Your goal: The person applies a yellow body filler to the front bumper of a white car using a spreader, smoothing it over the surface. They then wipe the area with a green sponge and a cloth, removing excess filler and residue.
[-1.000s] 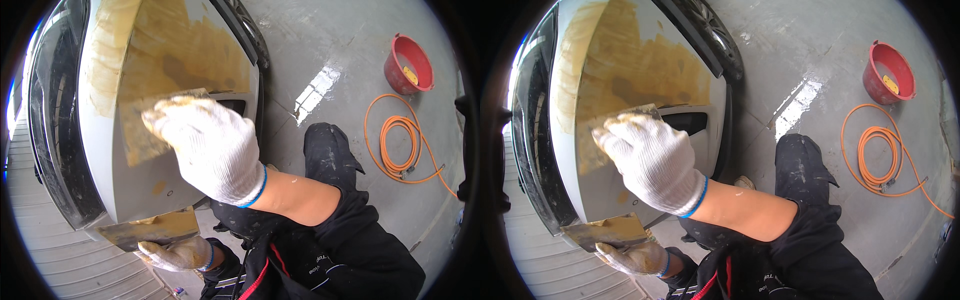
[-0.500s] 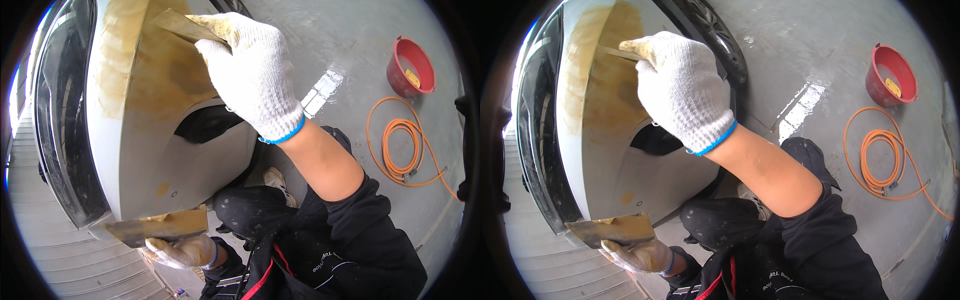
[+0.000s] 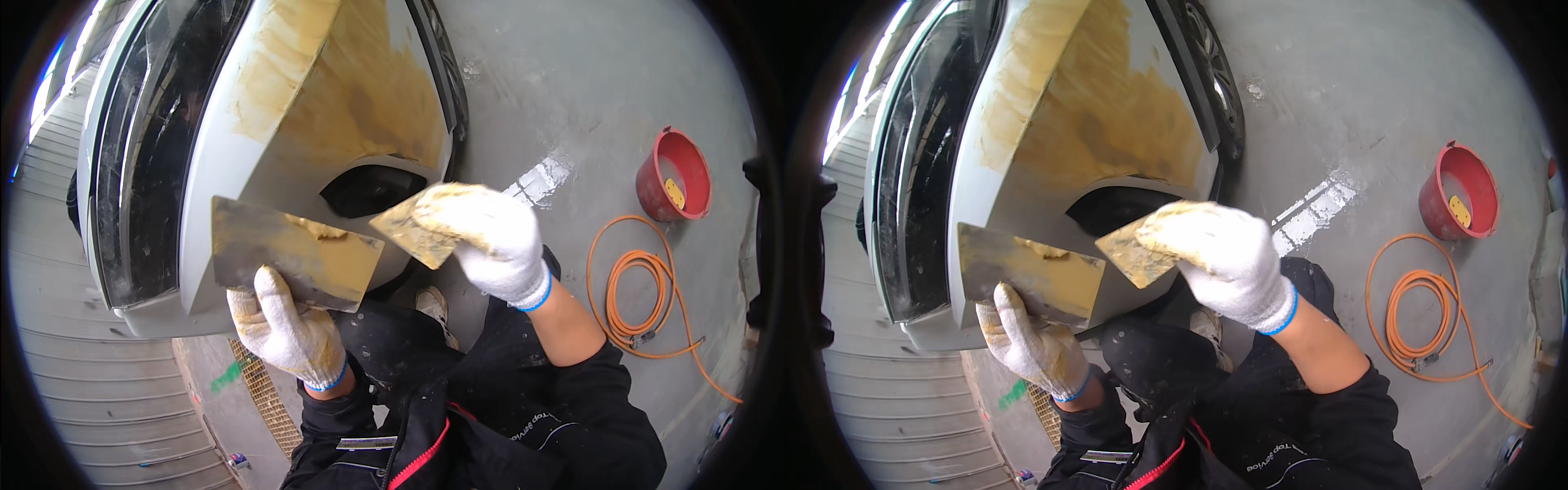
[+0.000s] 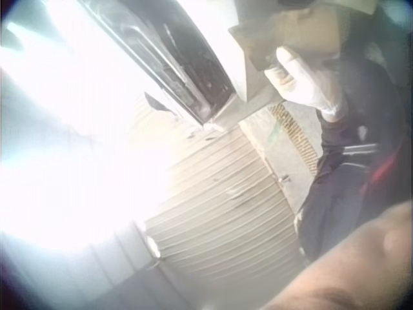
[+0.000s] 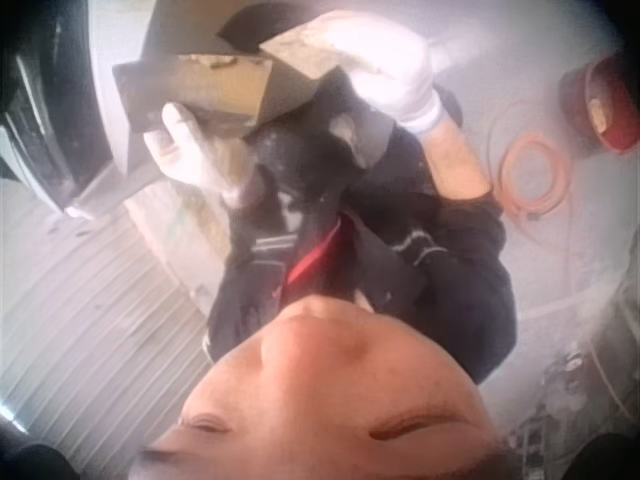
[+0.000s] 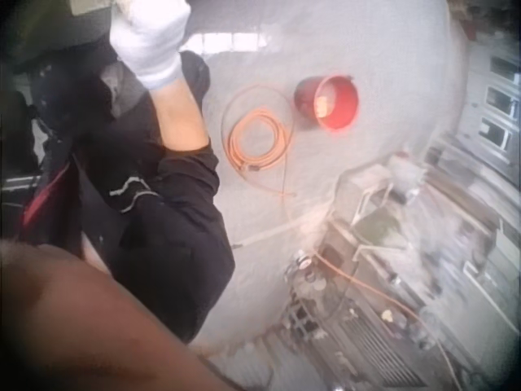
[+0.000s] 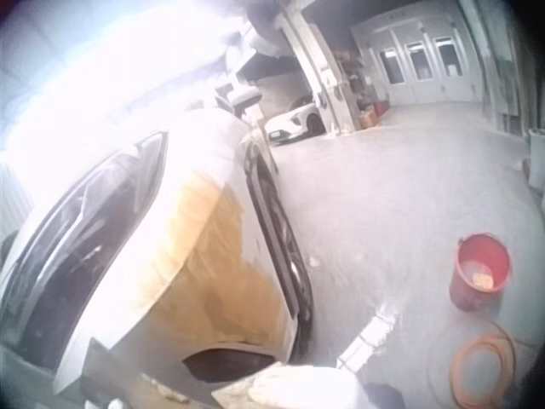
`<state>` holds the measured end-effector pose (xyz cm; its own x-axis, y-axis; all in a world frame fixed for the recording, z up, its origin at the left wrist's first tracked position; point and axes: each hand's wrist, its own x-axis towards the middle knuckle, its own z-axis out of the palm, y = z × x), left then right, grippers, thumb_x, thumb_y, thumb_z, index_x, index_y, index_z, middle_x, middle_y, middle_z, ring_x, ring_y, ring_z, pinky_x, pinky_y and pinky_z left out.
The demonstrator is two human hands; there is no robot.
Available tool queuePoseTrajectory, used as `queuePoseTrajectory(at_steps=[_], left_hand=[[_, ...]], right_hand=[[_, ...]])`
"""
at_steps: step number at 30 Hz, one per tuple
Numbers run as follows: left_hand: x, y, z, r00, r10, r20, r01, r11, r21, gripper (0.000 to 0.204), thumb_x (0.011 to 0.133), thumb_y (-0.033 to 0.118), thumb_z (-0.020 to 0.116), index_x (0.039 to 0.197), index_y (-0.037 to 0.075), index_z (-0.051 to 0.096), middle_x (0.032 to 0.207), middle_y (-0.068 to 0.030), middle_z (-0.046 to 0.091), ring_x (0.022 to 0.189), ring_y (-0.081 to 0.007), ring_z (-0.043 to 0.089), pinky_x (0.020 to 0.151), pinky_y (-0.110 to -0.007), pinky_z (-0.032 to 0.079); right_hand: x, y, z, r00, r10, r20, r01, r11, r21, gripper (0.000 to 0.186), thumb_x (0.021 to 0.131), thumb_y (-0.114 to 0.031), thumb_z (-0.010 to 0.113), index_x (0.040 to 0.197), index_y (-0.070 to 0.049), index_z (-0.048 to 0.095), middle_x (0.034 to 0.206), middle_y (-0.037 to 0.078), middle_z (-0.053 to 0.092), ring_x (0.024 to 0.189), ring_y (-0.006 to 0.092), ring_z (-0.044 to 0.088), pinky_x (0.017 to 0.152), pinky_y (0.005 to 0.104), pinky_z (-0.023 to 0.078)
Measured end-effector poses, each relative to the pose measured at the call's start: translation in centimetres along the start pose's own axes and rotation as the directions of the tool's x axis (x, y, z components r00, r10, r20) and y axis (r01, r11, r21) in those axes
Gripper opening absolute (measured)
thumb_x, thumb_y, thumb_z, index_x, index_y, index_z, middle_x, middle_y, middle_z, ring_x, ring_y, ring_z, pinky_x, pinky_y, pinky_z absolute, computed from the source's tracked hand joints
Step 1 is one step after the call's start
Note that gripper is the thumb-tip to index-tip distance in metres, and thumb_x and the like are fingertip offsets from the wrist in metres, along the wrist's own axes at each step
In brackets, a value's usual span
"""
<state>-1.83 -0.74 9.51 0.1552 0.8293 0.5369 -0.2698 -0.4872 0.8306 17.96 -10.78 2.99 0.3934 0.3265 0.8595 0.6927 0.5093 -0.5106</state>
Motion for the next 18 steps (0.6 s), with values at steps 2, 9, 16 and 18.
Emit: queuePoseTrajectory(at_steps=[2,9,16,18], left_hand=[[0.1,0.2,0.4,0.999,-0.015,-0.037,0.020,0.991,0.133,0.031,0.110,0.008,0.065,0.137,-0.009,0.066,0.124,-0.0155,0.075,0.109,-0.0171,0.073,0.098,-0.029,0.060],[0.9,0.2,-1.5,0.953,0.256,-0.163,-0.147,0.859,0.490,0.037,0.104,-0.001,0.063,0.140,-0.006,0.068,0.120,-0.0216,0.073,0.113,-0.0303,0.073,0.092,-0.037,0.063],[1.7,1.0,-9.3,0.615,0.703,0.357,-0.439,-0.070,0.896,0.051,0.101,0.018,0.072,0.147,-0.003,0.064,0.141,-0.0244,0.070,0.135,-0.0448,0.065,0.108,-0.048,0.061],[1.5,0.7,-10.2,0.592,0.697,0.405,-0.517,-0.058,0.854,0.057,0.101,0.022,0.074,0.150,-0.003,0.061,0.143,-0.0233,0.069,0.137,-0.0454,0.063,0.109,-0.051,0.061]], right_hand=[[0.6,0.1,-1.1,0.987,-0.134,0.083,0.150,0.964,-0.221,0.040,0.074,0.002,0.077,0.111,-0.012,0.085,0.110,0.007,0.084,0.105,0.0277,0.081,0.091,0.0416,0.067],[0.3,-2.4,0.3,0.931,-0.284,0.230,0.312,0.945,-0.097,0.034,0.082,-0.013,0.076,0.114,-0.017,0.085,0.109,0.006,0.082,0.102,0.0259,0.081,0.085,0.0393,0.067],[6.9,1.8,3.2,0.817,0.429,-0.385,-0.438,0.896,0.069,0.034,0.096,-0.002,0.076,0.129,0.007,0.076,0.117,0.016,0.083,0.101,0.0158,0.078,0.092,0.0285,0.060],[8.0,2.2,4.2,0.772,0.520,-0.365,-0.506,0.851,0.142,0.036,0.095,-0.003,0.077,0.129,0.006,0.076,0.119,0.016,0.083,0.102,0.0155,0.078,0.093,0.0282,0.060]])
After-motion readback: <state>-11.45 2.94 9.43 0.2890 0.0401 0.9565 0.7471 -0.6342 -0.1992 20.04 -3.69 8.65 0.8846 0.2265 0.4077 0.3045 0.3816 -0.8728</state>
